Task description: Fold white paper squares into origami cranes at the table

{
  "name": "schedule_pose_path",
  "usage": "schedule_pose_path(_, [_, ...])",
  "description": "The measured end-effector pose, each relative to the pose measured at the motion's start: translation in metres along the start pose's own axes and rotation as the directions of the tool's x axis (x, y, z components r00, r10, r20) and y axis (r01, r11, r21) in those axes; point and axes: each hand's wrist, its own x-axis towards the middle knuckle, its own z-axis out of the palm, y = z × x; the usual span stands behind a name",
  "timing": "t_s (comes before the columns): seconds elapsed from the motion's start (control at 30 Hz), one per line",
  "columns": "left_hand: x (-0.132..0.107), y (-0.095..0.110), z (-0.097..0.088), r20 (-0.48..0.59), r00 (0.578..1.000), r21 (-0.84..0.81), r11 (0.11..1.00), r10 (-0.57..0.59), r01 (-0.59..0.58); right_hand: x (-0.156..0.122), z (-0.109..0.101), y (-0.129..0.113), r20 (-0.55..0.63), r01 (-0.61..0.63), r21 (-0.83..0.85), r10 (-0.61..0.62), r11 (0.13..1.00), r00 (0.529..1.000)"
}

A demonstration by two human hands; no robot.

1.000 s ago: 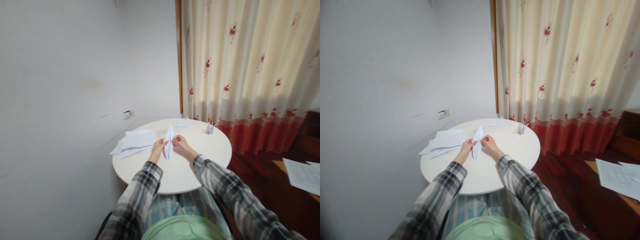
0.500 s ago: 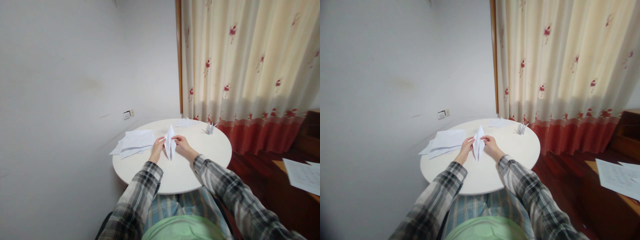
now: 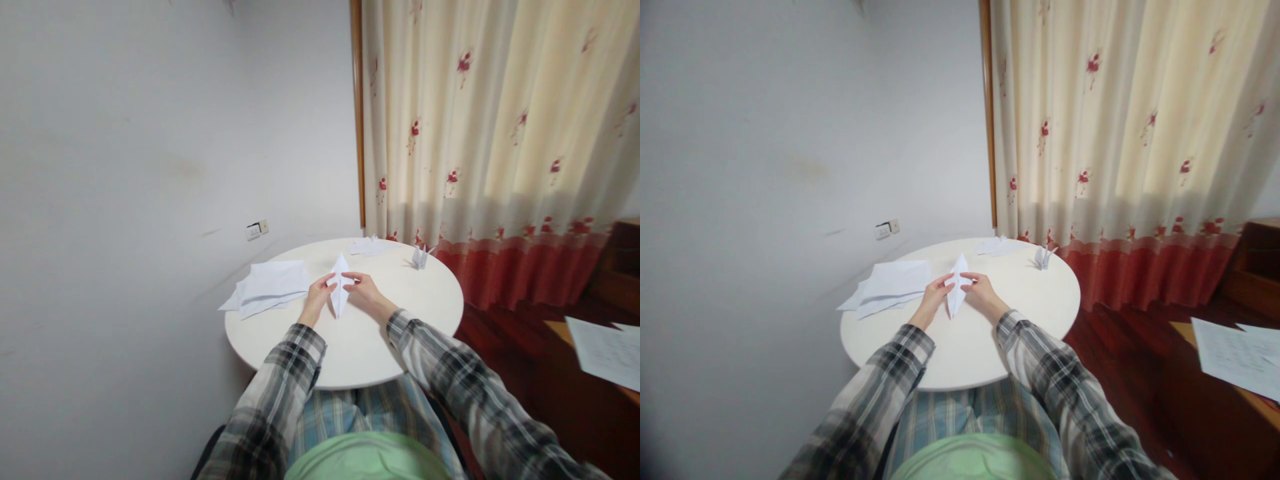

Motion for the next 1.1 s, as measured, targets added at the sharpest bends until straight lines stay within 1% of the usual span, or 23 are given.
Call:
schedule_pose_path(0.1, [0.001,-0.001,-0.001,-0.024,1.000,-0.006,1.000,0.010,-0.010,0.001,0.000,0.001,0.011,-0.012,0.018,0.012,1.000,1.000])
schedule_pose_path(0.3, [-0.001,0.001,-0.001,-0.016,1.000,-0.038,0.999,-0.023,0.022,-0.001,-0.002,-0.003,-0.026,0.030,-0.073,-0.032,0.997,0.999])
schedule_pose_path(0.4, [-0.001,0.002,-0.002,-0.018,0.999,-0.067,0.997,-0.038,0.036,-0.002,-0.001,-0.007,-0.047,0.040,-0.009,-0.040,0.999,0.998])
schedule_pose_path(0.53, [0.002,-0.001,-0.005,-0.048,0.999,-0.043,0.999,-0.018,0.016,-0.001,-0.003,-0.007,-0.079,-0.001,0.116,0.010,0.993,0.997])
schedule_pose_path(0.6, [0.004,-0.003,-0.005,-0.055,0.998,-0.044,0.999,-0.012,0.010,0.000,-0.005,-0.005,-0.131,-0.002,0.103,0.016,0.995,0.991])
schedule_pose_path(0.67, [0.006,-0.003,-0.004,-0.057,0.998,-0.090,0.996,-0.023,0.018,0.001,-0.006,-0.003,-0.185,-0.007,0.065,0.019,0.998,0.983])
schedule_pose_path(0.73, [0.007,-0.002,-0.002,-0.051,0.997,-0.148,0.988,-0.053,0.045,0.001,-0.005,0.000,-0.189,-0.037,0.047,0.045,0.998,0.981])
schedule_pose_path(0.77, [0.008,-0.001,0.000,-0.038,0.997,-0.170,0.983,-0.074,0.066,0.001,-0.004,0.000,-0.158,-0.051,0.045,0.057,0.998,0.986])
schedule_pose_path(0.83, [0.008,-0.001,0.003,0.012,0.993,-0.191,0.974,-0.120,0.120,0.000,-0.001,0.002,-0.042,-0.058,0.048,0.060,0.997,0.997])
schedule_pose_path(0.9, [0.008,-0.001,0.005,0.072,0.985,-0.196,0.967,-0.154,0.166,-0.002,0.001,0.002,0.071,-0.046,0.043,0.043,0.998,0.997])
schedule_pose_path(0.93, [0.008,-0.002,0.006,0.099,0.980,-0.193,0.963,-0.172,0.189,-0.002,0.001,0.002,0.100,-0.039,0.034,0.036,0.999,0.994])
schedule_pose_path(0.97, [0.008,-0.003,0.006,0.121,0.974,-0.189,0.959,-0.191,0.211,-0.002,0.001,0.002,0.104,-0.035,0.022,0.033,0.999,0.994])
schedule_pose_path(1.03, [0.007,-0.003,0.007,0.169,0.963,-0.178,0.955,-0.209,0.238,-0.001,0.000,0.002,0.068,-0.024,-0.002,0.024,1.000,0.997])
schedule_pose_path(1.1, [0.005,-0.002,0.008,0.212,0.959,-0.152,0.963,-0.186,0.221,0.001,-0.002,0.001,0.013,-0.007,-0.027,0.007,1.000,1.000])
